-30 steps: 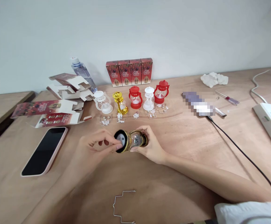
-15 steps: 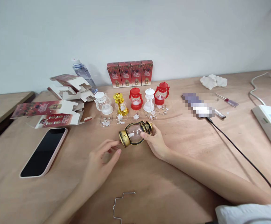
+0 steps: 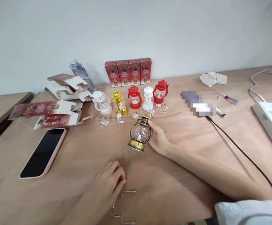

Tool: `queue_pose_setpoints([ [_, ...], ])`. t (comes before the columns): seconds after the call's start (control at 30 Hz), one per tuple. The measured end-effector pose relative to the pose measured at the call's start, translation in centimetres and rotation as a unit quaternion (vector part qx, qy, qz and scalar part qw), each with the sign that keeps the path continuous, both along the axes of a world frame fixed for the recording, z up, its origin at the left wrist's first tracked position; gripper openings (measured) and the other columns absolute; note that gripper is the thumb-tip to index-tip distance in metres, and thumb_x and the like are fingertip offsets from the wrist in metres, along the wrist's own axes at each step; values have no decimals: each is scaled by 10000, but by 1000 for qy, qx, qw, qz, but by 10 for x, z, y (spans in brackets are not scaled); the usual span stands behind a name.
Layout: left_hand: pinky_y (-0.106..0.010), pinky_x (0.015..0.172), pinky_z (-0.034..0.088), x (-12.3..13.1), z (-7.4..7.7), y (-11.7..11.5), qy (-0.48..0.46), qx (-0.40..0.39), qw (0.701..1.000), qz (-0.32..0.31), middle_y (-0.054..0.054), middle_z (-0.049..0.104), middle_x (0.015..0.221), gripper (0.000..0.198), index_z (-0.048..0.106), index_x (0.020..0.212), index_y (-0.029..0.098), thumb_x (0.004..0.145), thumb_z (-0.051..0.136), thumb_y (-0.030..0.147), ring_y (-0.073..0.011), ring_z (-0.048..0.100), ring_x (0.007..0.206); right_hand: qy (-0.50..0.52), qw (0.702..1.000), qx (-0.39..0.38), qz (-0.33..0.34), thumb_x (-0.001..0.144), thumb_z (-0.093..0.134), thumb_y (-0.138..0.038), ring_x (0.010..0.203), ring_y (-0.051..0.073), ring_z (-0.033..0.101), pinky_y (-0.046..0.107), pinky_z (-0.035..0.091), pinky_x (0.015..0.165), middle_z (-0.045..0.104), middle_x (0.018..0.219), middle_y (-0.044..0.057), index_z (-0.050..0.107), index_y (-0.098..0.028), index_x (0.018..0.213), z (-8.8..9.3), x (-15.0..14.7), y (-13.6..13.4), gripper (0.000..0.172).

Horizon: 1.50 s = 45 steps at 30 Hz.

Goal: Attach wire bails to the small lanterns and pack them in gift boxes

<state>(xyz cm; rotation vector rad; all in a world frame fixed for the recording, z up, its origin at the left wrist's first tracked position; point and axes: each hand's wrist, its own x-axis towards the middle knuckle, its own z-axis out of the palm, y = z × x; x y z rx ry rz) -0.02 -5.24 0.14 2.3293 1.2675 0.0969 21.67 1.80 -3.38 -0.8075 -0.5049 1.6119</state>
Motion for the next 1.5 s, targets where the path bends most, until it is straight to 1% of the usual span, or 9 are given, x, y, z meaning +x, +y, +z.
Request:
queue_pose_setpoints([
  [0.13, -288, 654, 468, -3, 7, 7, -31, -36, 999, 15, -7, 633, 780, 183, 552, 788, 222, 907, 428, 286, -179, 605, 719, 29, 998, -59, -10, 742, 687, -513, 726, 187, 667, 302, 545, 647, 703, 768, 1, 630, -209, 876, 4, 1, 1, 337],
  [0.3, -295, 665, 469, -2, 8, -5, 14, 6, 1000, -20, 1, 640, 816, 128, 575, 781, 226, 722, 675, 281, -201, 612, 749, 44, 994, -95, -17, 775, 672, -497, 697, 186, 681, 318, 568, 663, 695, 730, -1, 610, -209, 840, 7, 3, 4, 302],
  [0.47, -286, 647, 452, -1, 6, -11, 18, 29, 998, -59, -8, 614, 754, 175, 552, 710, 217, 835, 443, 160, -174, 599, 683, -19, 998, -51, 18, 750, 681, -529, 725, 212, 705, 329, 561, 617, 680, 738, -10, 589, -228, 894, 5, 1, 3, 346],
  [0.63, -251, 566, 432, -10, 7, 19, -57, 10, 996, 63, 25, 575, 666, 205, 509, 820, 219, 946, 370, 302, -148, 575, 598, -111, 993, 39, 25, 732, 667, -572, 692, 172, 661, 293, 531, 644, 664, 746, -14, 583, -215, 837, -1, -1, -3, 381],
  [0.8, -193, 462, 372, -12, 19, 62, -153, 33, 982, 108, 8, 591, 705, 198, 544, 807, 212, 887, 508, 390, -153, 577, 667, -163, 966, 166, 110, 759, 652, -558, 880, 200, 654, 330, 506, 803, 678, 903, 11, 569, -224, 959, -2, 5, -12, 398],
  [0.97, -277, 704, 493, -6, 6, 79, -275, 3, 953, 123, -22, 647, 873, 186, 597, 948, 209, 862, 573, 372, -173, 624, 820, -196, 933, 226, 201, 757, 690, -507, 1051, 207, 608, 352, 451, 947, 650, 1098, 37, 543, -237, 1113, 1, 11, -13, 470],
  [1.17, -232, 588, 443, -5, -6, 79, -419, -125, 879, 193, 38, 583, 669, 213, 593, 970, 189, 853, 613, 365, -95, 547, 573, -183, 908, 251, 283, 785, 702, -351, 1161, 199, 568, 367, 433, 1004, 598, 1244, 67, 470, -241, 1266, 8, 9, -12, 545],
  [1.4, -130, 378, 267, -9, 3, 81, -619, -323, 655, 289, 88, 388, 543, 144, 606, 862, 178, 773, 705, 235, -30, 280, 423, -226, 910, 235, 256, 842, 621, -393, 1193, 204, 550, 368, 417, 1023, 599, 1253, 40, 519, -264, 1258, 7, 9, -10, 448],
  [1.5, -110, 353, 234, -6, 5, 75, -638, -387, 598, 291, 97, 343, 518, 141, 610, 819, 159, 748, 728, 191, -25, 221, 416, -265, 900, 233, 255, 868, 575, -367, 1180, 209, 544, 373, 401, 1024, 606, 1229, 29, 528, -255, 1239, 7, 10, -10, 391],
])
